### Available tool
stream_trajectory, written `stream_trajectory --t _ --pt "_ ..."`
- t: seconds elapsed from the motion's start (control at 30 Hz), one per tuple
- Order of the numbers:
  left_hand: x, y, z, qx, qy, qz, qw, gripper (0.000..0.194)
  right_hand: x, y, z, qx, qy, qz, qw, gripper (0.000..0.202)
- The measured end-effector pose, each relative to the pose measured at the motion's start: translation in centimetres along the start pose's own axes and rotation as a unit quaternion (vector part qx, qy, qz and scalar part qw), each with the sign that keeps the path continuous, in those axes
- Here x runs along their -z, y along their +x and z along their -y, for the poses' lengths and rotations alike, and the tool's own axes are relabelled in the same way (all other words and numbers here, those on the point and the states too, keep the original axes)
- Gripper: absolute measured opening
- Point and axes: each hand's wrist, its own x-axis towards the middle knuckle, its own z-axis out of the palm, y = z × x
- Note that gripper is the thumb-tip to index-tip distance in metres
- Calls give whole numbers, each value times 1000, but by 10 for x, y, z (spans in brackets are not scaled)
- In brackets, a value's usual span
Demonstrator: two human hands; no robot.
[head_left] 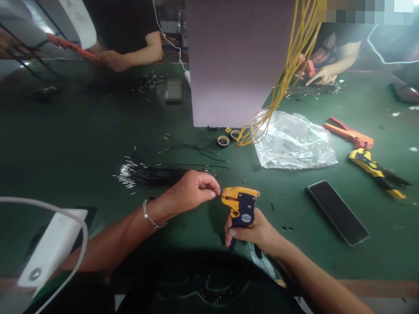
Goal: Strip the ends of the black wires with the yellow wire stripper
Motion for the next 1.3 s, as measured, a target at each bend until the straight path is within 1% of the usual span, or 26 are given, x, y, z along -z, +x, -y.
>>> stream_trajectory --t 0.37,0.7,0.93,1.3 --pt "1 -1 -1 -16 3 -1 1000 16 -2 0 1 -7 -18 -2 1000 17" --pt "0 0 1 -16 -2 3 1000 17 -4 0 1 -18 -14 -11 1000 18" --pt "0 1 2 -19 4 1 1000 16 -3 -1 -1 -12 -27 -15 999 20" --pt "1 2 3 -20 2 9 1000 17 -7 -2 -1 -31 -8 -34 999 24"
